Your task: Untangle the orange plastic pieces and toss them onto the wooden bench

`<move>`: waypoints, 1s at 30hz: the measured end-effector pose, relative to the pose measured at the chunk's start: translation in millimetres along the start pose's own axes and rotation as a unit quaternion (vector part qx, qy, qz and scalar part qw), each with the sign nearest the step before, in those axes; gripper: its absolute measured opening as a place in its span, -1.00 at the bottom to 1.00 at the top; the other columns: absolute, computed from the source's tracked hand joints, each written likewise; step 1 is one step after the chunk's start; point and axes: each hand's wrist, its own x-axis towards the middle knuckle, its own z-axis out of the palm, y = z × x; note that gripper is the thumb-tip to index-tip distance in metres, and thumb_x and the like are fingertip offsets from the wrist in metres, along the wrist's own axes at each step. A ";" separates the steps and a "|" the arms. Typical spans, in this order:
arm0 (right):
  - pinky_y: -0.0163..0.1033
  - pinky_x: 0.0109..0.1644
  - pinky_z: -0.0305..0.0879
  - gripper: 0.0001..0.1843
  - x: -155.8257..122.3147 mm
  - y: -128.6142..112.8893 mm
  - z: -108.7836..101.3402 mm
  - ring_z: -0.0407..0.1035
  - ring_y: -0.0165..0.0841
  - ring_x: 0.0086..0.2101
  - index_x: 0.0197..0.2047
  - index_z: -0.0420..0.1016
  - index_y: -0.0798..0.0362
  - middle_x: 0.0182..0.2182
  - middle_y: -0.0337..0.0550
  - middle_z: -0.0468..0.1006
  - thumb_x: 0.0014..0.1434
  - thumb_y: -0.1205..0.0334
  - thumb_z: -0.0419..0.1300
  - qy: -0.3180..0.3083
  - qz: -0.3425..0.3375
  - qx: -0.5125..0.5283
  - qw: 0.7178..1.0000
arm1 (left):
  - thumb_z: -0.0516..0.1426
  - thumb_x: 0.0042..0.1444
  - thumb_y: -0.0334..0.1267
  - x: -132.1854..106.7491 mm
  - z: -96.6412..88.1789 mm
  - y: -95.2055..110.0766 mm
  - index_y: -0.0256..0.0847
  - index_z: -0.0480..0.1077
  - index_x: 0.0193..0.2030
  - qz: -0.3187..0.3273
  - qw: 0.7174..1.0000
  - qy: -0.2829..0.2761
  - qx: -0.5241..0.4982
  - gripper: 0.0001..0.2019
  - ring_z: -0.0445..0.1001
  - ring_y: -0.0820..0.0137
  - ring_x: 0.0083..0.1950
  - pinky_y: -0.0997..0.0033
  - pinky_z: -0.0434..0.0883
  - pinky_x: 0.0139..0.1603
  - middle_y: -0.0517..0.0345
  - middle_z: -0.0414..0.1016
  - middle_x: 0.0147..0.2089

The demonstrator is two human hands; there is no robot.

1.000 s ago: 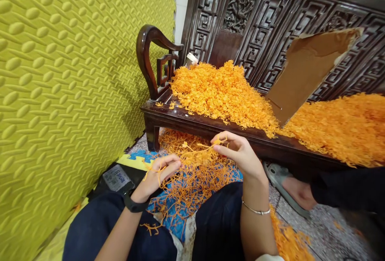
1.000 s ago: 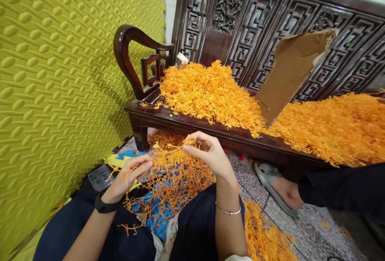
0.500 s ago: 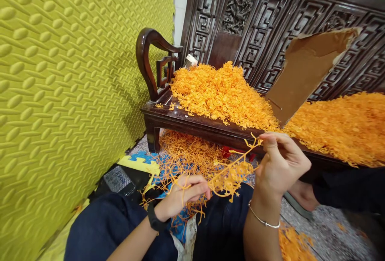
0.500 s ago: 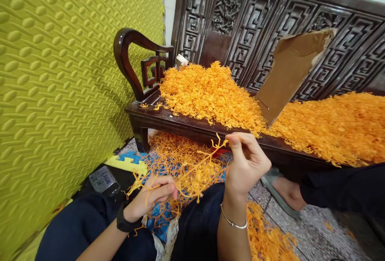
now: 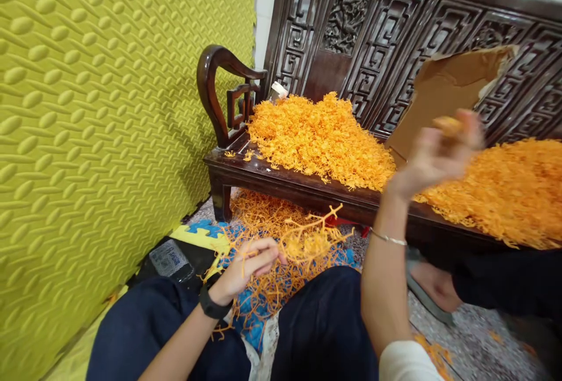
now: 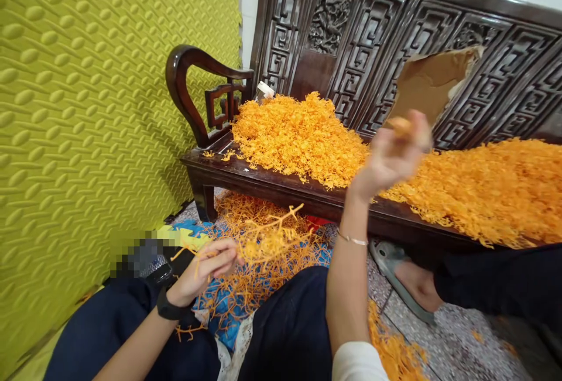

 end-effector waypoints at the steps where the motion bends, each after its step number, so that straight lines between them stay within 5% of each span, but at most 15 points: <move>1: -0.05 0.17 0.14 -0.44 -2.6 6.9 18.5 0.12 -0.17 0.17 0.17 0.19 0.07 0.14 0.10 0.23 0.18 -0.05 0.02 -0.054 -0.003 -0.031 0.998 | 0.17 0.06 -0.04 0.4 -1.3 -0.1 -0.28 0.44 -0.47 0.010 1.000 0.017 -0.012 -0.69 -0.06 0.59 -0.65 0.49 -0.06 -0.56 0.41 -0.02 -0.73; 5: 0.05 0.29 -0.07 -0.23 -45.0 31.7 48.1 0.05 -0.14 0.22 0.22 0.16 0.07 0.22 0.10 0.17 -0.04 0.12 0.29 -0.143 0.025 -0.075 0.987 | 0.16 0.08 -0.07 -0.1 -10.1 2.2 -0.27 0.40 -0.48 0.041 0.996 0.076 -0.031 -0.71 -0.05 0.58 -0.65 0.48 0.05 -0.50 0.42 -0.03 -0.74; 8: 0.06 0.16 0.19 -0.54 -83.4 26.1 47.2 0.31 -0.16 0.05 0.00 0.40 0.07 0.02 0.05 0.45 0.02 0.11 0.24 -0.109 0.130 0.034 0.985 | 0.16 0.07 -0.06 -0.2 -17.7 7.4 -0.27 0.42 -0.46 0.066 0.991 0.109 -0.038 -0.71 -0.03 0.57 -0.65 0.48 0.07 -0.50 0.41 -0.02 -0.74; 11: -0.01 0.00 0.36 -0.76 -101.2 -6.0 47.6 0.48 -0.22 -0.20 -0.25 0.50 0.09 -0.26 -0.05 0.58 0.08 0.11 0.21 -0.151 0.202 0.165 0.953 | 0.16 0.06 -0.04 0.6 -24.5 12.3 -0.27 0.43 -0.44 0.087 0.986 0.137 -0.046 -0.71 -0.06 0.57 -0.65 0.49 0.05 -0.53 0.42 -0.04 -0.74; 14: -0.08 -0.06 0.40 -0.81 -104.7 -50.0 47.5 0.48 -0.30 -0.26 -0.26 0.52 0.04 -0.30 -0.13 0.58 0.18 0.15 0.13 -0.215 0.162 0.210 0.940 | 0.15 0.08 -0.05 0.7 -31.1 13.6 -0.26 0.44 -0.43 0.100 0.983 0.153 -0.028 -0.71 -0.04 0.57 -0.64 0.49 0.07 -0.51 0.41 -0.03 -0.73; 19: -0.09 0.06 0.29 -0.82 -114.8 -97.9 46.8 0.39 -0.30 -0.08 -0.19 0.53 -0.10 -0.14 -0.23 0.54 0.14 0.33 0.21 -0.305 -0.041 0.142 0.941 | 0.12 0.13 -0.08 -2.5 -42.4 11.6 -0.26 0.46 -0.39 0.124 0.975 0.179 0.037 -0.73 -0.03 0.55 -0.62 0.47 0.02 -0.52 0.39 0.00 -0.69; 23: -0.07 0.07 0.25 -0.67 -121.7 -99.4 52.2 0.33 -0.29 -0.03 0.01 0.42 -0.14 -0.06 -0.21 0.48 0.18 0.35 0.15 -0.321 -0.081 0.057 0.942 | 0.11 0.14 -0.09 -6.4 -47.0 13.4 -0.24 0.43 -0.44 0.126 0.973 0.175 0.083 -0.73 0.00 0.55 -0.61 0.46 0.01 -0.51 0.37 0.00 -0.68; 30: -0.15 -0.06 0.26 -0.71 -122.3 -91.4 57.9 0.32 -0.33 -0.16 -0.02 0.42 -0.10 -0.20 -0.20 0.46 0.17 0.31 0.17 -0.365 -0.078 0.042 0.927 | 0.11 0.13 -0.04 -7.6 -42.3 19.7 -0.24 0.36 -0.52 0.109 0.976 0.147 0.119 -0.67 -0.01 0.56 -0.61 0.48 -0.04 -0.56 0.36 0.03 -0.67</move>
